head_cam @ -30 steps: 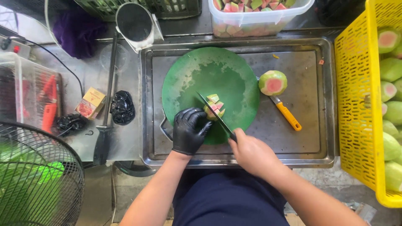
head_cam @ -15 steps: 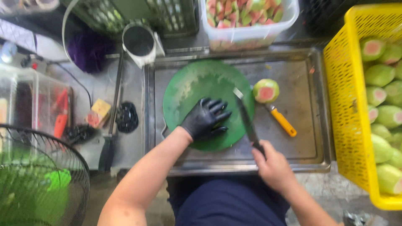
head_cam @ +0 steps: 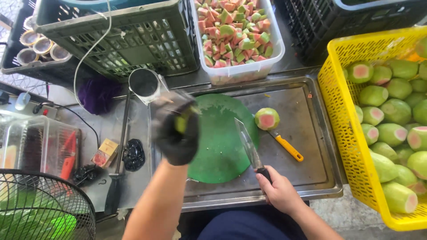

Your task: The person cuts guavas on a green cutting board using a knife. They slice the fruit into wedges and cubes, then transfer the pieces into a clear plastic container. The process is repeated with multiple guavas.

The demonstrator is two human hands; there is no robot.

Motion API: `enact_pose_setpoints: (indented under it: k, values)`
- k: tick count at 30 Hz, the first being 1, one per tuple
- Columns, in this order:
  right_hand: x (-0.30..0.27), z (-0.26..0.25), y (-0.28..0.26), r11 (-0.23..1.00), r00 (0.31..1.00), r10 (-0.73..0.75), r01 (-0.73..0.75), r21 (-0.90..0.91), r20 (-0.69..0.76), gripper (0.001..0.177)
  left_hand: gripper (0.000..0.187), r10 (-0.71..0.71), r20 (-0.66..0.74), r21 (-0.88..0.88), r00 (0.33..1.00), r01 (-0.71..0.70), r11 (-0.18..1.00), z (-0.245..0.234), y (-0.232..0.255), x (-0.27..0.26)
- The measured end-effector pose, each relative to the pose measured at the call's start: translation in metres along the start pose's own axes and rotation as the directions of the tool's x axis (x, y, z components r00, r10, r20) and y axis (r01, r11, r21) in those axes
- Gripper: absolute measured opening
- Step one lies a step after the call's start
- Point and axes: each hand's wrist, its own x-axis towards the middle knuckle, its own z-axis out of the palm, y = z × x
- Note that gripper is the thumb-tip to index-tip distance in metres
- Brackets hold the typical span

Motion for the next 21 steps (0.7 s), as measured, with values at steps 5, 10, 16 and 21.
enact_pose_setpoints:
  k: [5,10,16,21]
  values:
    - [0.0,-0.003,-0.003,1.0,1.0,0.004,-0.004,0.004,0.007,0.03,0.022,0.304,-0.04,0.21,0.952,-0.289,0.934,0.043,0.006,0.112]
    - [0.0,-0.008,0.01,0.992,0.999,-0.047,0.047,0.118,-0.003,0.029,0.025,0.207,0.016,0.423,0.978,-0.194,0.885,0.091,-0.044,0.152]
    - [0.006,-0.011,0.039,0.919,0.965,-0.223,0.255,0.3,-0.137,0.03,0.022,0.109,0.068,0.298,0.992,-0.125,0.947,0.071,-0.064,0.071]
    - [-0.004,-0.013,0.059,0.805,0.899,-0.32,0.424,0.414,-0.299,0.031,0.052,0.012,0.628,0.272,0.778,-0.234,0.933,0.107,-0.057,-0.035]
